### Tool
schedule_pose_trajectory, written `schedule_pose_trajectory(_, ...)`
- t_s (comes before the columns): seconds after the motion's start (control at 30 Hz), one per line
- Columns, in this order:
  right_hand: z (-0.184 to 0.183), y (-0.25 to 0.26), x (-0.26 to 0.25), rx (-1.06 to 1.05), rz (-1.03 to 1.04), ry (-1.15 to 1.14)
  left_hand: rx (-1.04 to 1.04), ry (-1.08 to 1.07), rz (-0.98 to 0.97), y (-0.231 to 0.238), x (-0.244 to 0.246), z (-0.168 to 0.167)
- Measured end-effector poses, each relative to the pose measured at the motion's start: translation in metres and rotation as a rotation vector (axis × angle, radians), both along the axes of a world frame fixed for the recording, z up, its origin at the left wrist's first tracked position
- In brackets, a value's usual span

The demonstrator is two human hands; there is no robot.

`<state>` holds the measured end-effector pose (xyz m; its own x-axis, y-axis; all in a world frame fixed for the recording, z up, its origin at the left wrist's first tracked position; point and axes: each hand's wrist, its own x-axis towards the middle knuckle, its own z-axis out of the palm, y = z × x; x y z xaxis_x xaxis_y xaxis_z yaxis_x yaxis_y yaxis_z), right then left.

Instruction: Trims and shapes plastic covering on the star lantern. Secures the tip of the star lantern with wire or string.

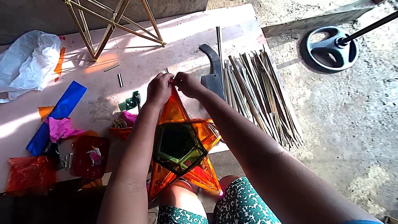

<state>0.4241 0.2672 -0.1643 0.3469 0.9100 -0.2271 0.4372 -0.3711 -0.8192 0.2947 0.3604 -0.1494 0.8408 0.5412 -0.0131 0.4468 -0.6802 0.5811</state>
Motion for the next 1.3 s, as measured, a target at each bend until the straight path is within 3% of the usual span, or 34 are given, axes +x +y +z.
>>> schedule_pose_trajectory(0.23, 0.0, 0.0, 0.002, -0.003, 0.028, -0.007, 0.156, 0.029, 0.019, -0.004, 0.004, -0.001)
schedule_pose_trajectory(0.67, -0.003, 0.003, -0.008, 0.056, -0.056, -0.022, -0.098, 0.174, 0.064, 0.011, 0.01, 0.006)
schedule_pose_trajectory(1.0, -0.007, 0.002, -0.01, 0.125, -0.119, -0.013, -0.108, 0.115, 0.045, 0.019, 0.008, 0.008)
schedule_pose_trajectory(1.17, -0.008, 0.002, -0.011, 0.161, -0.125, -0.004, -0.224, 0.187, 0.022, 0.019, 0.012, 0.01)
schedule_pose_trajectory(1.3, -0.005, 0.002, -0.011, 0.158, -0.126, 0.026, -0.236, 0.07, 0.079, 0.022, 0.009, 0.008)
